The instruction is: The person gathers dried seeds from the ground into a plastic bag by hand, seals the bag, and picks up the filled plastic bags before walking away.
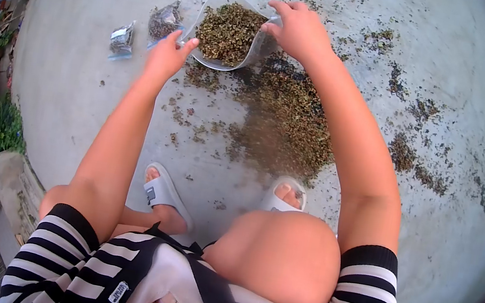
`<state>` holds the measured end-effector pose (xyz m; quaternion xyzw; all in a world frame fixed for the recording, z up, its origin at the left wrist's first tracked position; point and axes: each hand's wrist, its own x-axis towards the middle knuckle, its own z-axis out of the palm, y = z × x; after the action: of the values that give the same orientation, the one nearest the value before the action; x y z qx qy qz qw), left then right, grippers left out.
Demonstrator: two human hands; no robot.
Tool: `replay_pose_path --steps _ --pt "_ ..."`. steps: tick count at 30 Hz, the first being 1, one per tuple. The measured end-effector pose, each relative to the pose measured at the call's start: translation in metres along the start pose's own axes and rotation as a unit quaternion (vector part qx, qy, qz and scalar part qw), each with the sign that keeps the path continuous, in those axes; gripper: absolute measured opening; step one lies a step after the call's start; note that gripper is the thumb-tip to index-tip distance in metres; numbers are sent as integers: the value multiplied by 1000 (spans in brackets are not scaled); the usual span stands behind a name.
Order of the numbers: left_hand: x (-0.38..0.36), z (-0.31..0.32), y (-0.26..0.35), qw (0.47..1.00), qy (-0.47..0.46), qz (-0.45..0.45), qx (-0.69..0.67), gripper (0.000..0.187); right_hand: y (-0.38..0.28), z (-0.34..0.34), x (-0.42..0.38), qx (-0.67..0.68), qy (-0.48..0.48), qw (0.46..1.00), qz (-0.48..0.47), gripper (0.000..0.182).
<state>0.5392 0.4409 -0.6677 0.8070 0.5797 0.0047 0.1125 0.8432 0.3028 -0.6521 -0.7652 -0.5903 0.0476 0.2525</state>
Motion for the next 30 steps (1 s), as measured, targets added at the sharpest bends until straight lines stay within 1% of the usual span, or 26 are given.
replay_pose_path --steps 2,5,8,11,12,15,17,18,19,21,22,23,24,25,27,29,30 --pt "6 16 -8 992 -81 -54 -83 47 9 8 8 117 -154 979 70 26" --pt "-8 -31 17 964 -138 -95 -206 38 24 0 -8 91 38 995 -9 21" --pt "-22 -51 5 921 -116 -119 -352 36 47 -32 -37 147 16 981 123 16" --pt "-45 -74 18 886 -176 -117 -412 42 41 -66 -70 278 -53 925 255 13" --pt "-50 -75 22 871 -194 -118 -435 43 45 -65 -76 273 -50 929 245 13" --pt "-63 -71 29 866 -229 -145 -420 42 52 -69 -105 269 -40 932 240 12" --pt "-59 -52 23 868 -241 -135 -412 41 50 -73 -119 290 -35 923 249 12" --pt "-69 -40 17 867 -255 -139 -404 41 56 -65 -127 265 -37 933 242 11" --pt "-80 -29 14 879 -262 -134 -374 42 58 -60 -142 254 -45 936 241 12" --pt "-82 -19 20 905 -257 -112 -321 43 62 -59 -142 230 -45 946 222 12" --pt "-83 -16 16 925 -250 -92 -270 39 63 -59 -144 251 -44 938 234 13" --pt "-94 -18 19 974 -153 16 -168 38 59 -57 -151 239 -55 942 228 13" --pt "-103 -19 26 988 -48 130 -64 38 56 -58 -155 225 -63 947 220 13" --pt "-103 -20 38 967 67 242 40 37 57 -59 -152 209 -64 954 207 13" --pt "-104 -37 84 941 79 320 -70 37 57 -56 -152 236 -61 949 200 12" --pt "-107 -21 115 900 -60 398 -167 38 52 -60 -152 259 -54 943 201 11" --pt "-109 -9 132 901 -114 387 -159 37 46 -67 -150 248 -58 949 187 11"
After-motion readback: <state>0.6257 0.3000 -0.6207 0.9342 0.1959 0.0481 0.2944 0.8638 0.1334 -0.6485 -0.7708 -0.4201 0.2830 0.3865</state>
